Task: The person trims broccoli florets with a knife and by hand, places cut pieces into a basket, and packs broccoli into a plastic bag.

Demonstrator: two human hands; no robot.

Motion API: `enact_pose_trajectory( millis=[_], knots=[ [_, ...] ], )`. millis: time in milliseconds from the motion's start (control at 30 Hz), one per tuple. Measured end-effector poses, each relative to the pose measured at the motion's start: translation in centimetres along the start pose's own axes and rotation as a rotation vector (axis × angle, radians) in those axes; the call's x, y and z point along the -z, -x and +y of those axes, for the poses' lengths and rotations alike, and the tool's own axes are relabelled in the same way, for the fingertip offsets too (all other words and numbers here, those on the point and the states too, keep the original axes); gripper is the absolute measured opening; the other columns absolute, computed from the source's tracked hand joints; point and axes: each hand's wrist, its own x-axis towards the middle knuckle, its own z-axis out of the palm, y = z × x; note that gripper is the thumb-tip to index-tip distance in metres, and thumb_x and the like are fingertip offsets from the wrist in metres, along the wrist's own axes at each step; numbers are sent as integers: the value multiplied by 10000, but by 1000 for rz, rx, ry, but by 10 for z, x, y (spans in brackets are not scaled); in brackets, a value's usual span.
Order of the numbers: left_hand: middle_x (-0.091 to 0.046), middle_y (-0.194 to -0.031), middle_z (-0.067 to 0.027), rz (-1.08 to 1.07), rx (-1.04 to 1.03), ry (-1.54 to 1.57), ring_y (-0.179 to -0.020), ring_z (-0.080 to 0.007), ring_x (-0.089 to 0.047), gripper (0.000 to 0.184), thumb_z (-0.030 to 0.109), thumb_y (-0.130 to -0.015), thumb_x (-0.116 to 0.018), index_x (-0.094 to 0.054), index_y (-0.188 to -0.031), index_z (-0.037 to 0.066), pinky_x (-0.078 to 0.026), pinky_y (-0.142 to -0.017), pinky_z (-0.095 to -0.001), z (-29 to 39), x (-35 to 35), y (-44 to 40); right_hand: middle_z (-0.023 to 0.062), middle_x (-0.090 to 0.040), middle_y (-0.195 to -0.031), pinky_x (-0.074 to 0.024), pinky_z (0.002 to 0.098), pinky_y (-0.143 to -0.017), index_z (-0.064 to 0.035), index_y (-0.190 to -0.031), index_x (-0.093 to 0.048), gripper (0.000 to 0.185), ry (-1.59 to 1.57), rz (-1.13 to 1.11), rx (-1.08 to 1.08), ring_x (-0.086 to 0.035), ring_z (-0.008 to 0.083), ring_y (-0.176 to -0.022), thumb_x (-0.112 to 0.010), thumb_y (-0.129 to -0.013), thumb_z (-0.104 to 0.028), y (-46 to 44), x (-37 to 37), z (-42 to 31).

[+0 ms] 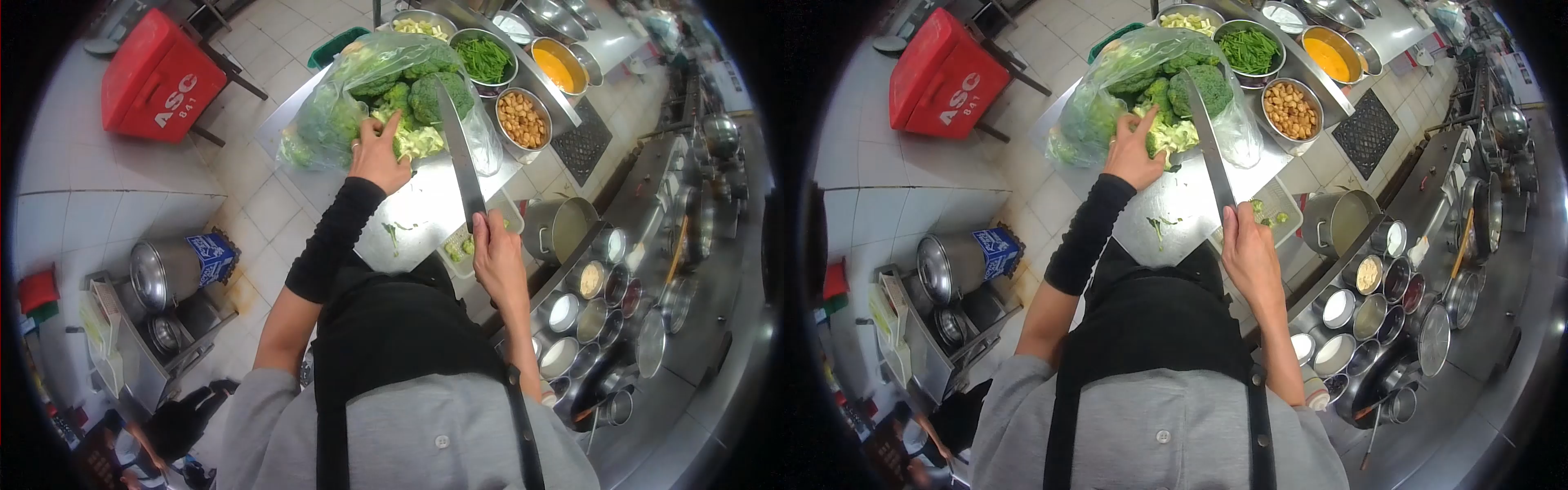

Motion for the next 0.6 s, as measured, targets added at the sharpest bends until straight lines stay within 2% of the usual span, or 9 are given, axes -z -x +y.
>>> enact_pose_trajectory(
  millis=[100,200,300,433,467,600],
  knots=[
    [-537,-1391,-252,-45,-25,58,-1312,-460,-559,822,168,-811,-734,-466,-1588,184,-448,-1145,-505,-3,-9,-9,323,-642,-762,-458,581,-662,25,-993,-520,276,-9,8,-14,-639,550,-759,-535,-1124,-218,4,-8,8],
    [-543,-1361,-236,-25,-83,249,-1297,-477,-557,696,115,-781,-721,-539,-1452,140,-453,-1141,-489,-1,4,-4,316,-649,-763,-470,575,-663,26,-1002,-527,266,-44,25,-39,-646,544,-759,-540,-1123,-211,5,-12,15],
    [-509,-1385,-192,146,-116,322,-1335,-434,-542,607,75,-777,-710,-534,-1354,138,-403,-1154,-555,6,13,9,316,-647,-761,-474,574,-660,23,-1000,-528,252,-88,54,-32,-651,536,-761,-545,-1121,-197,8,-13,16],
    [-487,-1341,-202,593,-278,152,-1271,-429,-538,595,65,-804,-768,-518,-1343,108,-373,-1120,-568,19,29,5,310,-634,-719,-460,580,-624,17,-971,-518,250,-91,86,10,-642,531,-708,-551,-1117,-182,7,-22,13],
    [-489,-1309,-217,623,-251,141,-1212,-435,-543,534,43,-831,-760,-527,-1311,83,-392,-1091,-563,24,30,4,309,-629,-708,-455,582,-615,16,-964,-515,252,-85,64,16,-638,531,-693,-551,-1117,-181,5,-24,10],
    [-538,-1246,-205,413,-200,93,-1196,-427,-562,437,30,-848,-754,-578,-1245,80,-443,-1056,-518,1,24,-6,306,-611,-664,-455,596,-603,17,-950,-514,260,-39,4,67,-625,535,-656,-549,-1115,-181,-5,-31,8]
  ],
)
